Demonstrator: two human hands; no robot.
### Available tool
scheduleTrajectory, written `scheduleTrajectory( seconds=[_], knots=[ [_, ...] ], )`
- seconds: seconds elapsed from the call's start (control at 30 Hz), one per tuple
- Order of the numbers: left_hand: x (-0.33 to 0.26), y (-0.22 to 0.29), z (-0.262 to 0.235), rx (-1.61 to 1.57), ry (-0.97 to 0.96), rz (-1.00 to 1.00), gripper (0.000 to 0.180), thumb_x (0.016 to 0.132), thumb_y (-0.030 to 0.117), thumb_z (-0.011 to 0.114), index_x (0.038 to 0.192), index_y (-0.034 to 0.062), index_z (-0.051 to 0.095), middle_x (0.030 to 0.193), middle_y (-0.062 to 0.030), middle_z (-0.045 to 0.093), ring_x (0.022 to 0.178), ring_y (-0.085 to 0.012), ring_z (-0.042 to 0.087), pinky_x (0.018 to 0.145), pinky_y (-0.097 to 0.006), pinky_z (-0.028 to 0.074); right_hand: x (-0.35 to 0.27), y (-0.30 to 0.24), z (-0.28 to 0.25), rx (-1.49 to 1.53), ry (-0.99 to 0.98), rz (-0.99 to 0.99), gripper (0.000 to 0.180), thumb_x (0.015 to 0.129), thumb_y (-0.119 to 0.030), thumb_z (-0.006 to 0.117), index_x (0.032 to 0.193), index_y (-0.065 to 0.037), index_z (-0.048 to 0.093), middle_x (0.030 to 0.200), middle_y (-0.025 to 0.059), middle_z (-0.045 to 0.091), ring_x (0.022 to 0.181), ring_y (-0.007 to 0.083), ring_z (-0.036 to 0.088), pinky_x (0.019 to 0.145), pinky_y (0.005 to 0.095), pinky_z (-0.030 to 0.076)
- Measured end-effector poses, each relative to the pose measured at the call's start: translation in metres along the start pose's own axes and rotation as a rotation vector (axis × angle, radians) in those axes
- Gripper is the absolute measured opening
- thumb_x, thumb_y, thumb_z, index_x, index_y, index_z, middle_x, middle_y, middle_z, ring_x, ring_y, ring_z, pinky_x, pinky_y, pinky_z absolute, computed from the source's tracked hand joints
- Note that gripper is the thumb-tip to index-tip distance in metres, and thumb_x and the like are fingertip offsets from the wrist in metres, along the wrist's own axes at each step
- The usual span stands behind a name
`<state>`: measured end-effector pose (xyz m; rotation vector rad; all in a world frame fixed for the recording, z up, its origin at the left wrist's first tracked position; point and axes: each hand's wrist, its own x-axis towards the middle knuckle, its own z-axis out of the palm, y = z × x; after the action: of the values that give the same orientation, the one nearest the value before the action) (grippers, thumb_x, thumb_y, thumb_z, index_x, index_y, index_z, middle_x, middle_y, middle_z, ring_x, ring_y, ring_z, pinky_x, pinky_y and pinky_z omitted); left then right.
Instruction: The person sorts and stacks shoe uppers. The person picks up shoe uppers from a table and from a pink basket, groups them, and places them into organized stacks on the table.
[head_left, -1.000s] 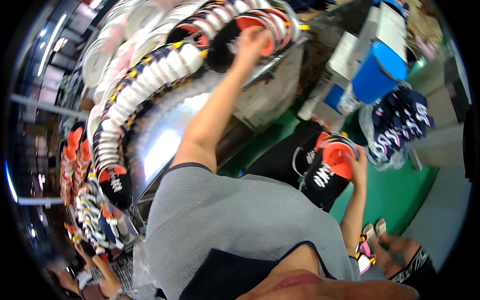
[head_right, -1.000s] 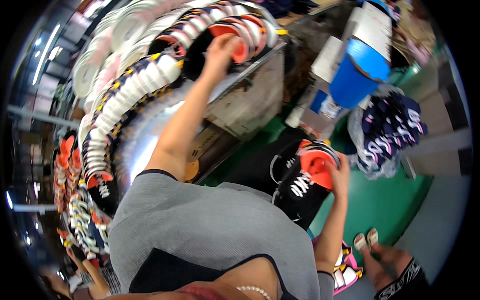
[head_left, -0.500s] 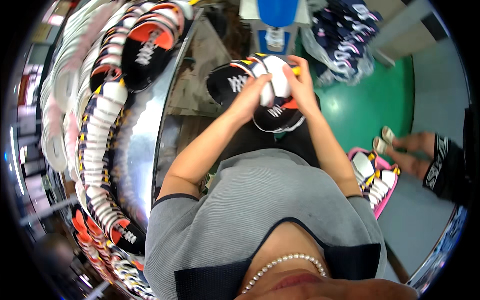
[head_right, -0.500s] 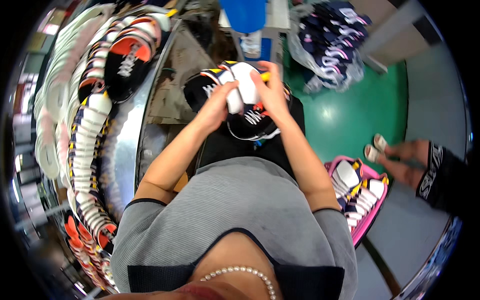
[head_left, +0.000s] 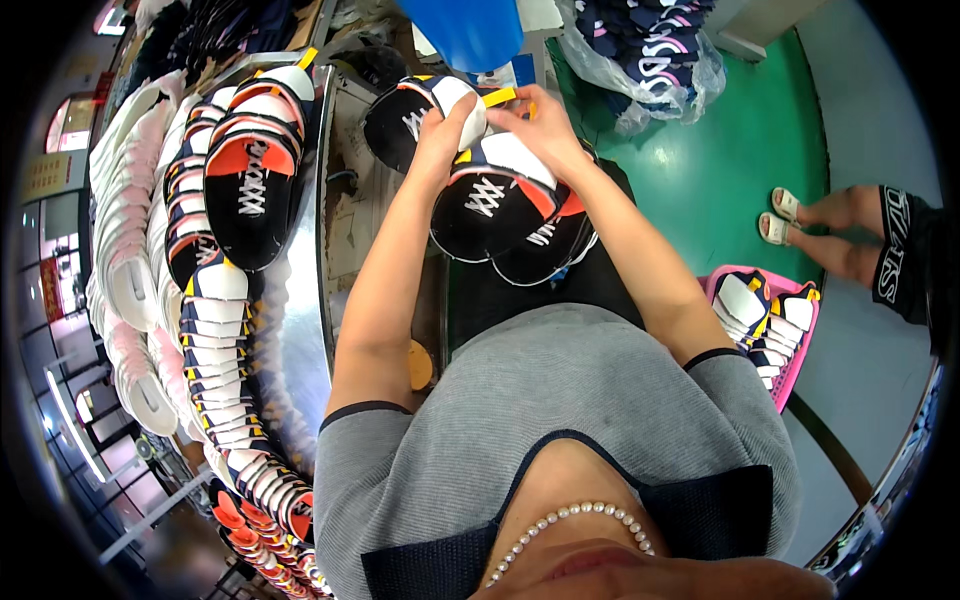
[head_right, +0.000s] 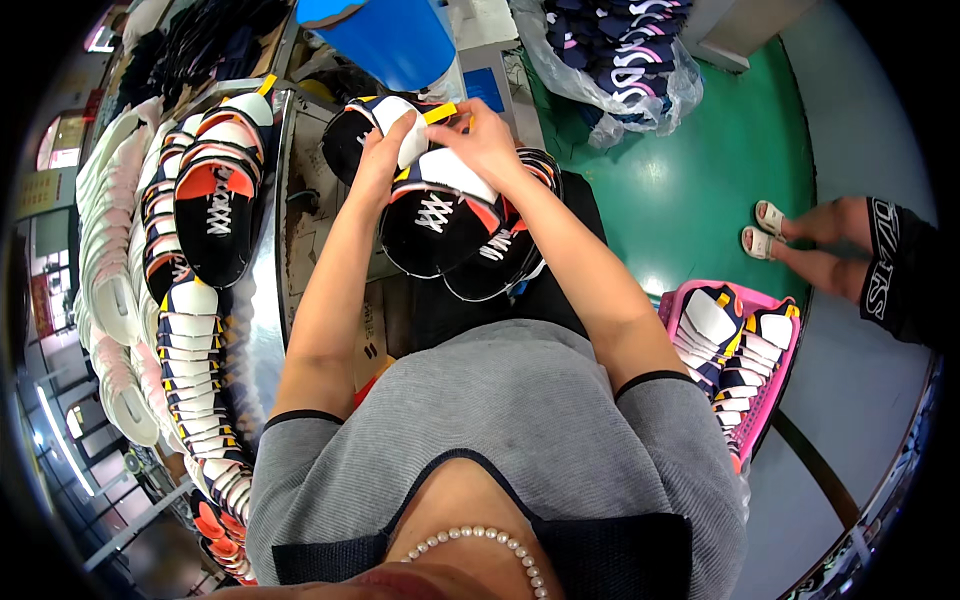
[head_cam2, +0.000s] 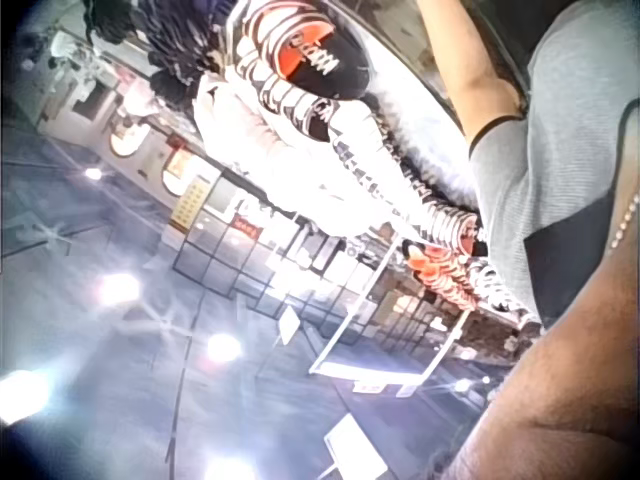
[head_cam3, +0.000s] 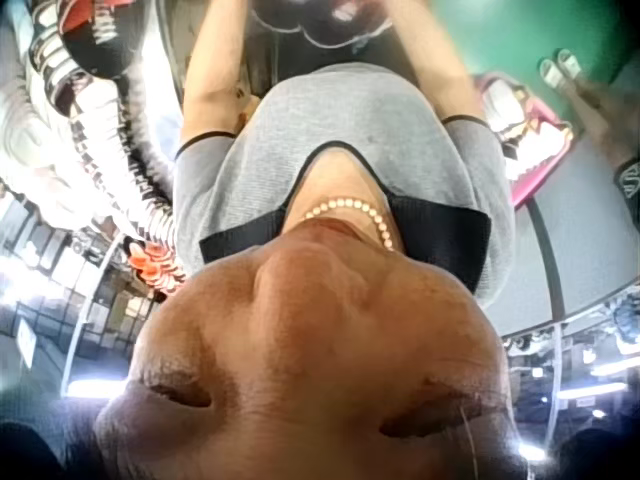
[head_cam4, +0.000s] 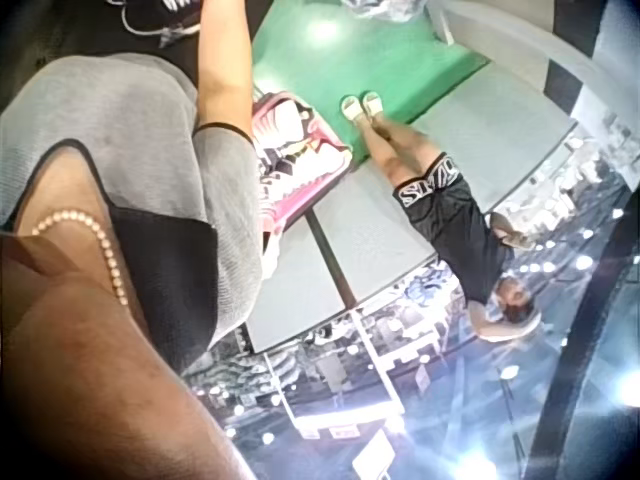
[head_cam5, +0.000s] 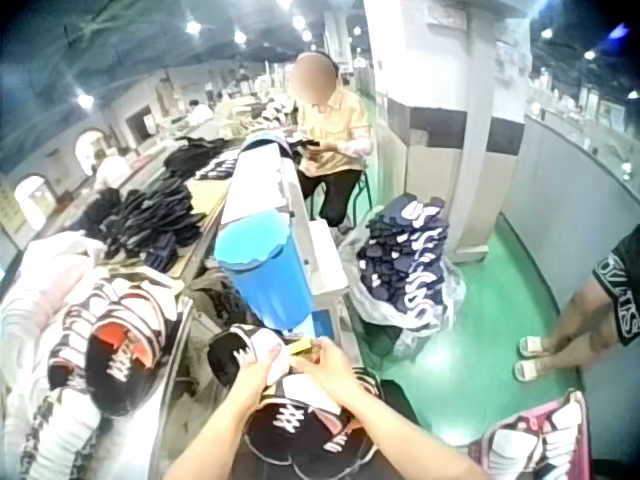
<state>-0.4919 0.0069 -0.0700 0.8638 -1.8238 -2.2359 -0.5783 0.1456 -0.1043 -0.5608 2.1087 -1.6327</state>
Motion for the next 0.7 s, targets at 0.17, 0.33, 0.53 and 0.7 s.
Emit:
scheduleTrajectory(
  seconds=[0.17, 0.33, 0.53, 0.7],
  knots=[
    [0.027, -0.008, 0.001, -0.015, -0.003, 0.071, 0.04, 0.087, 0.026, 0.061, 0.115, -0.0026, 0.056, 0.105, -0.0077, 0.063, 0.093, -0.0164, 0.061, 0.081, -0.028, 0.047, 0.033, 0.02, 0.003, 0.339, -0.005, -0.008, 0.022, 0.088, -0.021, 0.062, 0.09, 0.0, 0.057, 0.076, 0.009, 0.065, 0.071, 0.0146, 0.06, 0.065, 0.0272, 0.046],
    [0.053, -0.01, 0.002, -0.294, 0.011, -0.111, 0.032, 0.089, 0.014, 0.048, 0.114, -0.0052, 0.052, 0.109, -0.0188, 0.061, 0.1, -0.029, 0.062, 0.086, -0.04, 0.051, 0.052, 0.022, -0.007, 0.659, -0.206, 0.168, 0.017, 0.091, -0.02, 0.059, 0.086, -0.003, 0.055, 0.077, 0.0086, 0.065, 0.067, 0.0117, 0.059, 0.062, 0.0243, 0.048],
    [0.076, -0.003, -0.004, -0.692, 0.031, -0.221, 0.03, 0.092, 0.014, 0.044, 0.112, -0.007, 0.049, 0.107, -0.021, 0.059, 0.096, -0.0347, 0.061, 0.086, -0.049, 0.051, 0.045, 0.0, -0.033, 0.513, -0.144, 0.342, 0.025, 0.091, -0.027, 0.057, 0.088, -0.003, 0.06, 0.078, 0.0048, 0.059, 0.068, 0.0122, 0.056, 0.064, 0.0265, 0.047],
    [-0.032, 0.021, -0.003, -0.319, 0.17, 0.256, 0.032, 0.092, 0.014, 0.047, 0.114, -0.0095, 0.049, 0.111, -0.0195, 0.061, 0.101, -0.0303, 0.063, 0.085, -0.038, 0.052, 0.004, 0.034, -0.089, 0.966, 0.161, 0.396, 0.014, 0.086, -0.014, 0.056, 0.09, 0.0, 0.058, 0.088, 0.0102, 0.062, 0.083, 0.0202, 0.06, 0.08, 0.033, 0.049]
  ],
)
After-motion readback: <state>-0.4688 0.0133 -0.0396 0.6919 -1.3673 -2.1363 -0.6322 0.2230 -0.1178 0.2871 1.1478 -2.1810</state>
